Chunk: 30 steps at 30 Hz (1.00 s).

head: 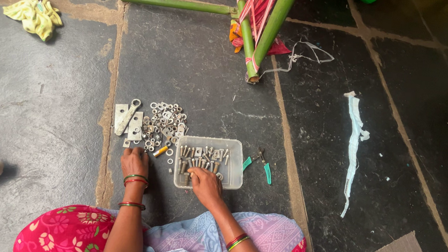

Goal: The person sits on the floor and assembles small metal hardware components, including bolts, nuts, and washers, by hand. They pick up individual pieces, thread them together, and place the assembled units into a plastic container.

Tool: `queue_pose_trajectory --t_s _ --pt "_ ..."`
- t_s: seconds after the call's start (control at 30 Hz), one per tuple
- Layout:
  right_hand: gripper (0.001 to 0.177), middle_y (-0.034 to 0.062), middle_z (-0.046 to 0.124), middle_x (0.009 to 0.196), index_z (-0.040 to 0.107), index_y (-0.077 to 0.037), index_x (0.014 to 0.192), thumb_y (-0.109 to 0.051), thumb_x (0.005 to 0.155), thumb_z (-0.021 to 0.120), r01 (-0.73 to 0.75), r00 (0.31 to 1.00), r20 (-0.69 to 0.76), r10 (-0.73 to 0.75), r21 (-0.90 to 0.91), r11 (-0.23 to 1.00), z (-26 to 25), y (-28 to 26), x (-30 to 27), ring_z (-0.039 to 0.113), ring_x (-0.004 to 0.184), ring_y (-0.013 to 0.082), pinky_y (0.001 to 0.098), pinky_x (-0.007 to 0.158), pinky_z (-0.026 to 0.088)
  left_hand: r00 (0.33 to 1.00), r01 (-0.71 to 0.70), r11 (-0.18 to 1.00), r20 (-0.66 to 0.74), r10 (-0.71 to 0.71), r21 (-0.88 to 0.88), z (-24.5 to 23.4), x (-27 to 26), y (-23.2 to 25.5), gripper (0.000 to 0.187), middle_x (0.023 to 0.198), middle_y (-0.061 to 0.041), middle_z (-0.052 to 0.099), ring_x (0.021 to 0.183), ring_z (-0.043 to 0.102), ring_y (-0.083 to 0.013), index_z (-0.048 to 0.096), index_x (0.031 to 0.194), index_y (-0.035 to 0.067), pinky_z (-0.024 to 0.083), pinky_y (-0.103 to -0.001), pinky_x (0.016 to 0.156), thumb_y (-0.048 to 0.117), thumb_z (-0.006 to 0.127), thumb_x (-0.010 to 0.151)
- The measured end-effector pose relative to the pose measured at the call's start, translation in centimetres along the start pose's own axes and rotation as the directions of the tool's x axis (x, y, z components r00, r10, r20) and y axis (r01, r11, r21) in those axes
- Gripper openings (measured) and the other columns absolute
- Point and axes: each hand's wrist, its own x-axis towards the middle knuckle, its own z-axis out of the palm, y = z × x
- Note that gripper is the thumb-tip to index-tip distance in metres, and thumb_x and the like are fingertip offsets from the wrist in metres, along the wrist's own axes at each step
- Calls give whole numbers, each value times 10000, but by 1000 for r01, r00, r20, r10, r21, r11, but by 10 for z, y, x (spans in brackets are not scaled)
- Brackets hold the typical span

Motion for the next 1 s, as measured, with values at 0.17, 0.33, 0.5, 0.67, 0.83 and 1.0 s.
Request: queue_pose_trajectory --t_s 0.17,0.33,0.5,0.67,0.83,1.0 --pt "210 145 744 953 742 -137 1076 -163 940 585 -10 1000 3 10 0 1000 1 2 -1 709 867 359 468 739 544 934 346 887 28 -355 -305 0 4 5 229 961 -198 725 902 719 -355 769 1034 36 555 -447 862 218 731 900" --pt "201 152 742 946 742 -124 1069 -164 941 593 14 1000 -20 -14 23 1000 2 5 -3 708 867 361 467 743 543 916 340 823 -37 -399 -455 -9 19 13 256 917 -196 737 829 701 -281 779 1037 -6 548 -386 755 215 786 909" --pt "191 162 740 940 743 -107 1063 -139 932 608 45 998 -40 -43 52 998 2 7 -4 707 863 363 461 748 544 824 385 -46 366 -432 -922 -32 27 28 154 951 -40 707 812 689 -112 699 1068 -2 620 -249 750 122 720 979" --pt "189 136 747 919 755 -78 1087 -110 935 648 61 996 -75 -52 130 990 2 15 -3 721 811 292 400 724 554 758 649 7 646 -84 -761 -83 11 82 183 1016 -132 725 833 701 -155 672 1081 -38 594 -255 772 134 635 1031" --pt "242 58 758 1028 721 -34 1174 -160 988 631 -139 987 41 157 710 690 -1 35 3 734 881 143 290 742 596 620 780 7 773 136 -626 -107 -13 129 307 1150 -142 725 978 729 -216 651 1205 -80 602 -285 888 77 526 973" --pt "276 103 738 1092 691 4 1221 -174 1017 641 -130 990 71 126 817 562 -21 30 -2 737 930 152 291 778 618 528 839 69 839 130 -539 -93 -30 138 333 1172 -175 692 1064 730 -276 631 1243 -113 603 -316 955 80 493 1009"
